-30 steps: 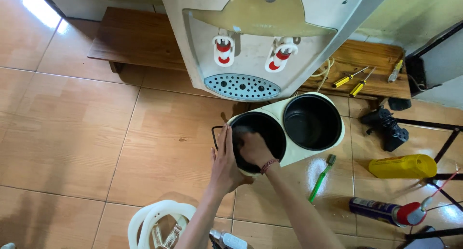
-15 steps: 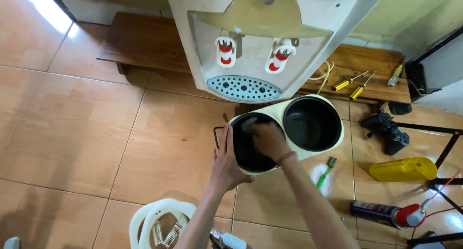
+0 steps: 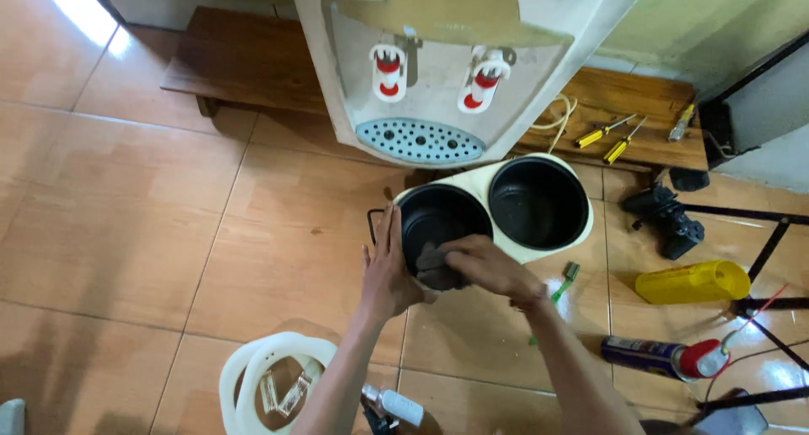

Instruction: Cleaning the interior basins of a water dispenser component using a toothbrush for scrubbing and a cloth for wiping.

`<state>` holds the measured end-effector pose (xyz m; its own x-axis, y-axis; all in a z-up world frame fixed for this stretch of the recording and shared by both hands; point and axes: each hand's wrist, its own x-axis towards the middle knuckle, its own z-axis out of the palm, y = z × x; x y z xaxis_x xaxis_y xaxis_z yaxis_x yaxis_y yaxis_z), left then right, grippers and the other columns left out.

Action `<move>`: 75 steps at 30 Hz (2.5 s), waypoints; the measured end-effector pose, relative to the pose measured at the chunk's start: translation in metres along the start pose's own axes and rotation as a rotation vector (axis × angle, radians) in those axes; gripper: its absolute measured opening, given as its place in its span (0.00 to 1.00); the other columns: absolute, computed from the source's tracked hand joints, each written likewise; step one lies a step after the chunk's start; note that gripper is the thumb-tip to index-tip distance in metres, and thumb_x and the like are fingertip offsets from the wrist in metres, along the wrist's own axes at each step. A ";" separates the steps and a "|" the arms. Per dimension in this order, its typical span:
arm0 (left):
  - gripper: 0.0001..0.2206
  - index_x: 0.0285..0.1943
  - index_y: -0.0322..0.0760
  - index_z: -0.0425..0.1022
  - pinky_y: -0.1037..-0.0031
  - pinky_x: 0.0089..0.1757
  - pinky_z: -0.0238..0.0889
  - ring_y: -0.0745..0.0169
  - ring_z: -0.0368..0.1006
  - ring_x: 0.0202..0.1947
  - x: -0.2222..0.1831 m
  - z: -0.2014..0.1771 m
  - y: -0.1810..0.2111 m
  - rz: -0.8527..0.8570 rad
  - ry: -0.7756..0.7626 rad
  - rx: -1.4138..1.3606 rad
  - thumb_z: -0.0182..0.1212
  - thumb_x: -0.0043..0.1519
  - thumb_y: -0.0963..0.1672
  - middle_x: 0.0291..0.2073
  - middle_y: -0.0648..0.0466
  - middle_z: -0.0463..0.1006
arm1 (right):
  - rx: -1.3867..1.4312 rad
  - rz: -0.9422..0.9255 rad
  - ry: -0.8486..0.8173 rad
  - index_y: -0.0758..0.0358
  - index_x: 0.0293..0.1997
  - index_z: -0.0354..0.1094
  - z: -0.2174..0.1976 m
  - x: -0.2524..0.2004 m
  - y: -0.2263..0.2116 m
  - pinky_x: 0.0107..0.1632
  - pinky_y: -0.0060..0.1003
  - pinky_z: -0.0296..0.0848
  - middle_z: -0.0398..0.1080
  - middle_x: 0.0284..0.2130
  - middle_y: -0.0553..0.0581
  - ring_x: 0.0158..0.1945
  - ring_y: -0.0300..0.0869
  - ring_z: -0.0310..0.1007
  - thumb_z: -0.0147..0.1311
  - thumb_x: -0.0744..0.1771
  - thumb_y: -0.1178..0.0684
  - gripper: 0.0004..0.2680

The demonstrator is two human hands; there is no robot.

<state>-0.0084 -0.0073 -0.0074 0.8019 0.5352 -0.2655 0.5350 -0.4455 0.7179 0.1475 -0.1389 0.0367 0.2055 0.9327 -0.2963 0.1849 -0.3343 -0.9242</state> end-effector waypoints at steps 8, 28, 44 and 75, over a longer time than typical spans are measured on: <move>0.70 0.82 0.47 0.28 0.33 0.67 0.34 0.36 0.36 0.77 0.000 0.001 0.007 -0.041 -0.004 0.028 0.84 0.33 0.48 0.81 0.52 0.32 | -0.167 0.496 0.179 0.66 0.32 0.81 -0.009 -0.091 0.014 0.50 0.46 0.72 0.79 0.32 0.65 0.42 0.55 0.78 0.54 0.63 0.43 0.15; 0.72 0.82 0.47 0.24 0.33 0.66 0.37 0.37 0.36 0.77 0.006 0.000 0.010 -0.071 -0.032 0.063 0.84 0.33 0.46 0.80 0.55 0.28 | -1.076 -0.061 0.254 0.55 0.57 0.71 0.001 0.090 0.043 0.44 0.50 0.82 0.67 0.54 0.66 0.54 0.63 0.72 0.57 0.64 0.63 0.16; 0.68 0.82 0.48 0.25 0.36 0.66 0.34 0.41 0.32 0.78 0.008 -0.007 0.014 -0.072 -0.039 0.062 0.82 0.39 0.40 0.80 0.57 0.30 | -0.497 0.510 -0.008 0.70 0.32 0.78 -0.015 0.065 -0.007 0.38 0.49 0.77 0.79 0.34 0.70 0.40 0.58 0.80 0.52 0.62 0.40 0.18; 0.70 0.80 0.40 0.33 0.40 0.61 0.48 0.45 0.42 0.77 0.024 0.016 -0.012 0.083 0.134 0.053 0.85 0.29 0.43 0.80 0.52 0.36 | -1.193 -0.352 0.198 0.57 0.34 0.74 -0.006 0.117 0.095 0.46 0.43 0.69 0.74 0.42 0.57 0.47 0.53 0.70 0.53 0.59 0.59 0.06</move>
<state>0.0091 -0.0004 -0.0328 0.8030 0.5846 -0.1161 0.4849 -0.5274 0.6977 0.1952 -0.0629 -0.0843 0.0895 0.9943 0.0581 0.9891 -0.0818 -0.1224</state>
